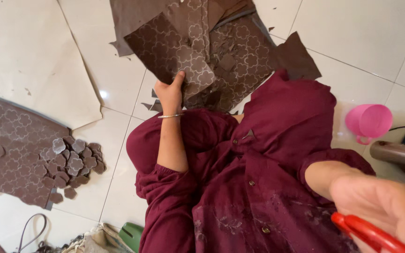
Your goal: The person sits on the floor and uses red-handled scissors to cut flower-shaped pieces from a brown patterned fabric. They repeatedly trim the edges of each piece and place the finished cutouts into a growing pile on the floor.
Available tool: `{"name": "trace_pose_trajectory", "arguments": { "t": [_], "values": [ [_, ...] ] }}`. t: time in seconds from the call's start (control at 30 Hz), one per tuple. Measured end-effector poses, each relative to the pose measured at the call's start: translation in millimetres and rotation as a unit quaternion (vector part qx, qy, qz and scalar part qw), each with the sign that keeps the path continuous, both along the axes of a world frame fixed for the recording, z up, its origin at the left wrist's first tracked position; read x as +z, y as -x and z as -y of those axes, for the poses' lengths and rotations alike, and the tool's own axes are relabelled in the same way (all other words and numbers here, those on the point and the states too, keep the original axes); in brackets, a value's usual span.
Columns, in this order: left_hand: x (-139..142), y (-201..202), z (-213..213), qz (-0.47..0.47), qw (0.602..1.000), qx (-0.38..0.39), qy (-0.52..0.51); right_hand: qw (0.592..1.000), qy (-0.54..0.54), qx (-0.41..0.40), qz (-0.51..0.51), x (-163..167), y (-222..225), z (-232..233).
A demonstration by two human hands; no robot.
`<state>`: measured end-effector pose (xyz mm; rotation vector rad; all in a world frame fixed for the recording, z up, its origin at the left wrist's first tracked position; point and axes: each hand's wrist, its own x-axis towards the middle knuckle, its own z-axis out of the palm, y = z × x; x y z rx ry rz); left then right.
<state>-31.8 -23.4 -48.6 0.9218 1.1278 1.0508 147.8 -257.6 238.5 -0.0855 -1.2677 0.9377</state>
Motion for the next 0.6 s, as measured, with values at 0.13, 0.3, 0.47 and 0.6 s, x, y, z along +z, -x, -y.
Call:
{"name": "trace_pose_trajectory", "arguments": {
  "t": [0.13,0.3,0.47,0.6],
  "values": [
    [3,4,3,0.021,0.999,0.02,-0.019,1.0,-0.021,-0.015,-0.002,17,8,11],
    [13,-1,5,0.002,0.998,0.025,-0.05,0.999,-0.034,-0.032,0.001,27,9,22],
    [24,-1,8,-0.008,0.998,0.035,-0.053,0.998,-0.043,-0.038,-0.002,36,13,28],
    [28,-1,12,0.022,0.999,0.033,-0.037,0.998,-0.038,-0.055,0.002,44,16,33]
  ]
}}
